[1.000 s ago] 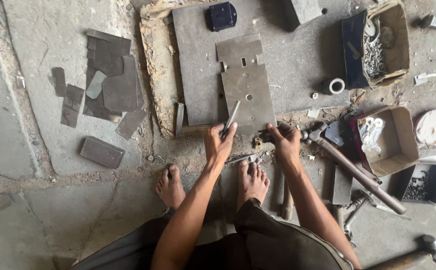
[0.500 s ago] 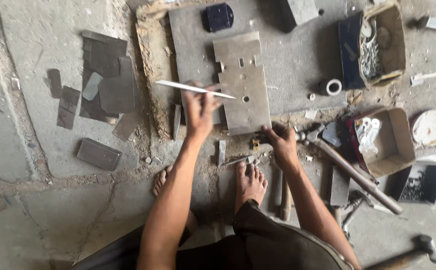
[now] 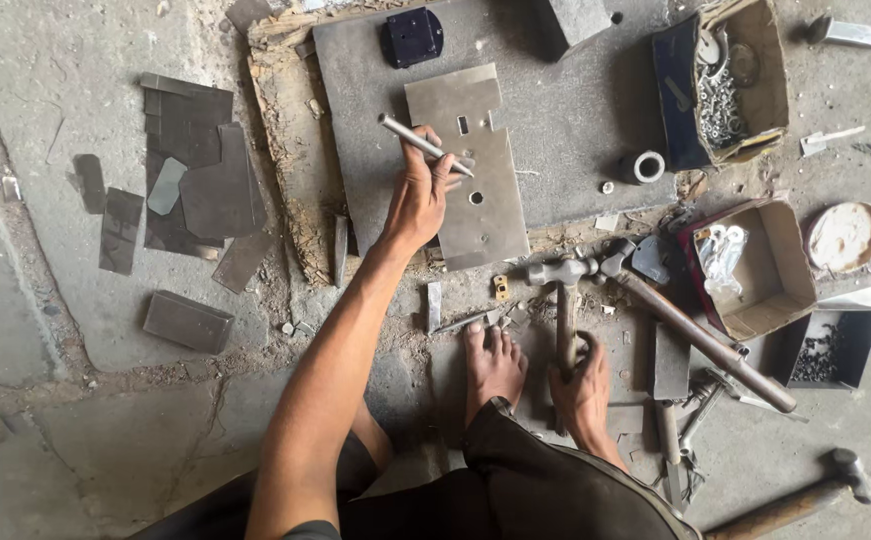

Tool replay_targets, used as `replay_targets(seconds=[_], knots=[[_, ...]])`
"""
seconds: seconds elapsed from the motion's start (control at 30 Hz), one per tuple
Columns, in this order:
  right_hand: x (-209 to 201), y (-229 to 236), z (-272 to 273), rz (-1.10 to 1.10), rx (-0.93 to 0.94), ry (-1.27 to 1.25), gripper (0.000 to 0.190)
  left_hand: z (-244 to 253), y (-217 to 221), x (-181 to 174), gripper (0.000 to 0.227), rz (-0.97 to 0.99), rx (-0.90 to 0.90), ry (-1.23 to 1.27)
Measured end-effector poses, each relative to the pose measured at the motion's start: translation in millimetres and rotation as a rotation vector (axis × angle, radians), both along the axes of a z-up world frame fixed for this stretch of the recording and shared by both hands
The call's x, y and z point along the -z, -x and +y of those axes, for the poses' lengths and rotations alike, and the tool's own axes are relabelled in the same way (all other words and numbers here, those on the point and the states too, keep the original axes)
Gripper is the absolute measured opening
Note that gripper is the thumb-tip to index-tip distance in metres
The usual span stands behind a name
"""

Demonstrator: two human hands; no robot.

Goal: The person hammers a metal punch tool into a rectangular metal plate to create holes. They repeatedly position the punch, strike it with a hammer, and flip the plate to work on different areas.

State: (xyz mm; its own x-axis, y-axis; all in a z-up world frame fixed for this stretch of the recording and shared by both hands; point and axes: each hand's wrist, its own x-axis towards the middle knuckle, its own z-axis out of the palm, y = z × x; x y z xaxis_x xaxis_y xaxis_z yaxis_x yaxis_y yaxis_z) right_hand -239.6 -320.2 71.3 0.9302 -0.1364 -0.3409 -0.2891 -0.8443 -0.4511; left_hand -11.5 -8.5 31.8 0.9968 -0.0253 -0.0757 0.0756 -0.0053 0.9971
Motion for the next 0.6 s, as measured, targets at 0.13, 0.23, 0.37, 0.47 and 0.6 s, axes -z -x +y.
replay_targets(seconds=[0.13, 0.23, 0.37, 0.47, 0.6], knots=[[14, 6, -24, 0.271, 0.189, -0.390, 0.064, 1, -3, 0, 0.030, -0.016, 0.010, -0.006], [-20, -6, -28, 0.579, 0.447, -0.877, 0.057, 0, 0, -3, 0.032, -0.038, 0.000, -0.029], [-81, -22, -14, 0.559, 0.384, -0.628, 0.062, -2, -4, -5, 0.027, -0.241, -0.031, -0.312], [-117, -30, -20, 0.488, 0.305, -0.421, 0.066, -1, -12, -2, 0.014, -0.280, 0.212, -0.637], [-136, -74, -47, 0.050, -0.094, -0.435, 0.070, -3, -22, -17, 0.020, -0.382, 0.316, -0.657]])
